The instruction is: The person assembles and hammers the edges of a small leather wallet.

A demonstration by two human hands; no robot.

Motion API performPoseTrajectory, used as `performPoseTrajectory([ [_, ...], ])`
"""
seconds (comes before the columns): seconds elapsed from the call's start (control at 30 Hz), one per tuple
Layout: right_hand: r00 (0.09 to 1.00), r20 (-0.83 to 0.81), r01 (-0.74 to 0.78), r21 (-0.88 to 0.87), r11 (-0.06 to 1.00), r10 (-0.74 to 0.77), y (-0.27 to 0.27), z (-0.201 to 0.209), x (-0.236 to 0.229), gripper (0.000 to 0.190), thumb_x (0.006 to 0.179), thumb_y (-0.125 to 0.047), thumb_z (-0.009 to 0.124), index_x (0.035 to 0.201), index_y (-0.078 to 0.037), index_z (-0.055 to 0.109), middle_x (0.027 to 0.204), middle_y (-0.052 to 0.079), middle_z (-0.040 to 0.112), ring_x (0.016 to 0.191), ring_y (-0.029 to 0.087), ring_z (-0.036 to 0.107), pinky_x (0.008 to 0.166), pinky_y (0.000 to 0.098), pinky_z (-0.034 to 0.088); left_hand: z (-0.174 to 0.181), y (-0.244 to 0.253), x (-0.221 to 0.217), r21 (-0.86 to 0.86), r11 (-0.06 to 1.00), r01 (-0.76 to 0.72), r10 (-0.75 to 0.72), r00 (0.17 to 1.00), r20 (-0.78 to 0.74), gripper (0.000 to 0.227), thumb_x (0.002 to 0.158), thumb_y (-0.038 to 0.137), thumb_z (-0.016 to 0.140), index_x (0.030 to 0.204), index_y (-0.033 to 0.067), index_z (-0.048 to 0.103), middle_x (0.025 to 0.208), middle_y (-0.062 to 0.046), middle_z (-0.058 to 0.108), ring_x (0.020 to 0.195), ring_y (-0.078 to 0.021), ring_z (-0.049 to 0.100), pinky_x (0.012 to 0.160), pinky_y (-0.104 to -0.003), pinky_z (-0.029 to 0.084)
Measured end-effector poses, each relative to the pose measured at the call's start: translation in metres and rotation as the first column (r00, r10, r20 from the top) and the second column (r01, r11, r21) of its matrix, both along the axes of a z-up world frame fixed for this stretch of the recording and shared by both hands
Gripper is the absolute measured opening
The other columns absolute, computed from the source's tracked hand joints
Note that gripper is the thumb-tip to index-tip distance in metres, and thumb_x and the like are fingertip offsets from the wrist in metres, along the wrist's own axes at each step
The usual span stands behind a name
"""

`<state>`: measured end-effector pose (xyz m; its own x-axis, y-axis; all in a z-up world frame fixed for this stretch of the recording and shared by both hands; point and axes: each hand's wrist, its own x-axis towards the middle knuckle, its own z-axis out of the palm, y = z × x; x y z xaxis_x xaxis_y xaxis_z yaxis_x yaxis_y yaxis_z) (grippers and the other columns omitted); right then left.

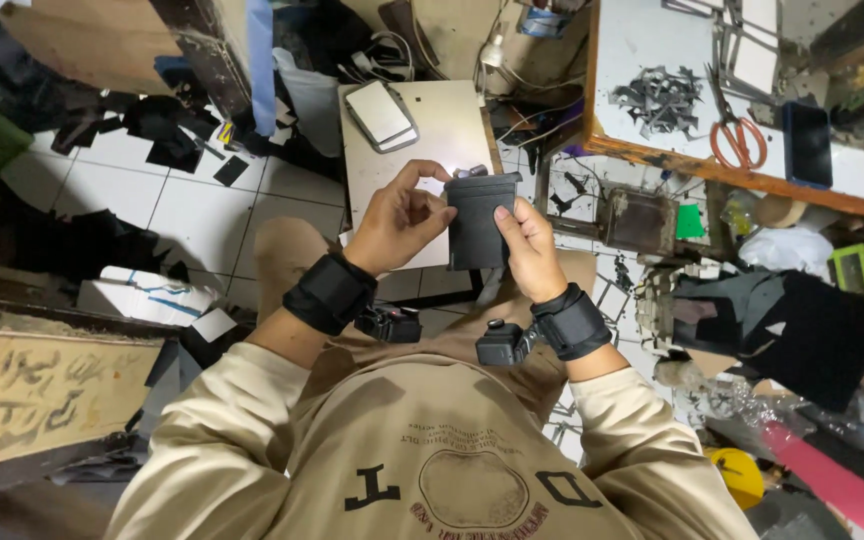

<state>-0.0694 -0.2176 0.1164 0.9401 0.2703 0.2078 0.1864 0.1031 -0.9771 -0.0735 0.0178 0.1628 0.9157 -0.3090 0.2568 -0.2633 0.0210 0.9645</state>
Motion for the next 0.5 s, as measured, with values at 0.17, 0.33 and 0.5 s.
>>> performPoseTrajectory([
  [0.17,0.998,-0.042,-0.039,0.086,0.995,0.043,0.007,-0.012,0.007,0.022,0.114,-0.014,0.049,0.125,0.000,0.063,0.112,-0.002,0.067,0.099,0.003,0.058,0.090,0.0211,0.049,-0.010,0.008,0.006,-0.031,0.999,-0.009,0.009,1.000,0.001,0.036,0.099,0.002,0.070,0.129,0.0071,0.049,0.079,0.003,0.068,0.069,0.0012,0.056,0.060,-0.019,0.043],
  [0.33,0.994,-0.099,-0.048,0.072,0.996,0.055,0.008,-0.011,0.017,0.024,0.113,-0.013,0.047,0.128,-0.001,0.062,0.114,-0.002,0.068,0.100,0.003,0.059,0.091,0.0211,0.050,-0.029,0.007,0.023,-0.026,0.999,-0.028,0.026,0.998,-0.049,0.040,0.097,0.003,0.071,0.130,0.0067,0.049,0.083,0.001,0.071,0.072,0.0004,0.060,0.062,-0.018,0.046],
  [0.5,0.988,-0.139,-0.053,0.100,0.994,0.066,0.007,-0.039,0.032,0.024,0.112,-0.012,0.049,0.128,-0.001,0.063,0.117,-0.002,0.069,0.105,0.003,0.061,0.095,0.0201,0.050,-0.034,0.008,0.039,0.058,0.995,-0.086,0.085,0.996,0.010,0.053,0.097,0.003,0.074,0.143,0.0081,0.049,0.099,-0.005,0.065,0.089,-0.0114,0.064,0.073,-0.026,0.054],
])
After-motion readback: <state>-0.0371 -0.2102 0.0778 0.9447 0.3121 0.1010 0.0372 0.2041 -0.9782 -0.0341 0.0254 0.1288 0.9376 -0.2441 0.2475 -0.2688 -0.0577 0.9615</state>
